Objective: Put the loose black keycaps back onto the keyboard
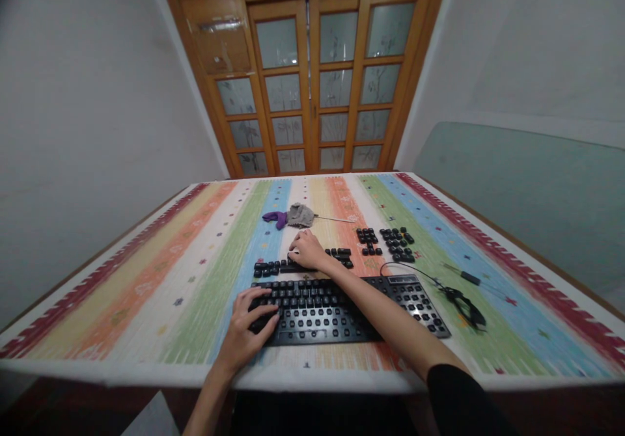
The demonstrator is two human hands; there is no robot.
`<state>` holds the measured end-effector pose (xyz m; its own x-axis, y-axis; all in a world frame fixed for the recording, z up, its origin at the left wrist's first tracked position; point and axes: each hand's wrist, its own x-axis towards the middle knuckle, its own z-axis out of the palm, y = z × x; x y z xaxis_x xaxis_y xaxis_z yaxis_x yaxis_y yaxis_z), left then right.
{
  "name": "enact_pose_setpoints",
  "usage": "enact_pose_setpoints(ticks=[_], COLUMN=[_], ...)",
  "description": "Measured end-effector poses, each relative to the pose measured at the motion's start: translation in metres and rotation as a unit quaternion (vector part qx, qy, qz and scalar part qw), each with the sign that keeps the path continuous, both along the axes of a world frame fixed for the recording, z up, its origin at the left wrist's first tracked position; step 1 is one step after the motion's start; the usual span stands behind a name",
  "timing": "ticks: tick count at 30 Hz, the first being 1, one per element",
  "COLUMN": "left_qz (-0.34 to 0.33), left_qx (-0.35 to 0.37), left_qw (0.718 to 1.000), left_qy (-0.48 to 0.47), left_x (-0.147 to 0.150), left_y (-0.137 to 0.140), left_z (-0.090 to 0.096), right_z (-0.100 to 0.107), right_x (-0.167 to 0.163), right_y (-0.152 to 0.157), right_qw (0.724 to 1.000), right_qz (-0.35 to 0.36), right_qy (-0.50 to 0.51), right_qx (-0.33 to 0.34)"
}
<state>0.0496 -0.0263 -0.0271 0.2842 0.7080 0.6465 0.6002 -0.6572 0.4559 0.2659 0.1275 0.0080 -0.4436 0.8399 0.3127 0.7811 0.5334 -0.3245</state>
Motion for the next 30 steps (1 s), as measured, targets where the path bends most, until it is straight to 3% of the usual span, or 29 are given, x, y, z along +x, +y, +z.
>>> enact_pose_setpoints(ticks=[6,12,22,30], left_qz=[0.009,0.010,0.012,0.013], left_qx=[-0.010,-0.002,0.011,0.019], left_qw=[1.000,1.000,1.000,0.999], left_qy=[0.006,0.005,0.021,0.029], left_x=[0.001,0.001,0.001,0.002], left_y=[-0.001,0.000,-0.001,0.000], left_z=[0.000,0.001,0.003,0.004], right_z=[-0.006,0.008,0.019,0.006], right_x=[-0.002,-0.002,0.009,0.010], right_y=[0.006,-0.002,-0.091,-0.135], right_qw=[1.000,1.000,0.982,0.981], right_qz=[0.003,0.023,0.130,0.158], right_qy=[-0.012,0.007,0.123,0.081], right_qx=[-0.007,0.014,0.057,0.080])
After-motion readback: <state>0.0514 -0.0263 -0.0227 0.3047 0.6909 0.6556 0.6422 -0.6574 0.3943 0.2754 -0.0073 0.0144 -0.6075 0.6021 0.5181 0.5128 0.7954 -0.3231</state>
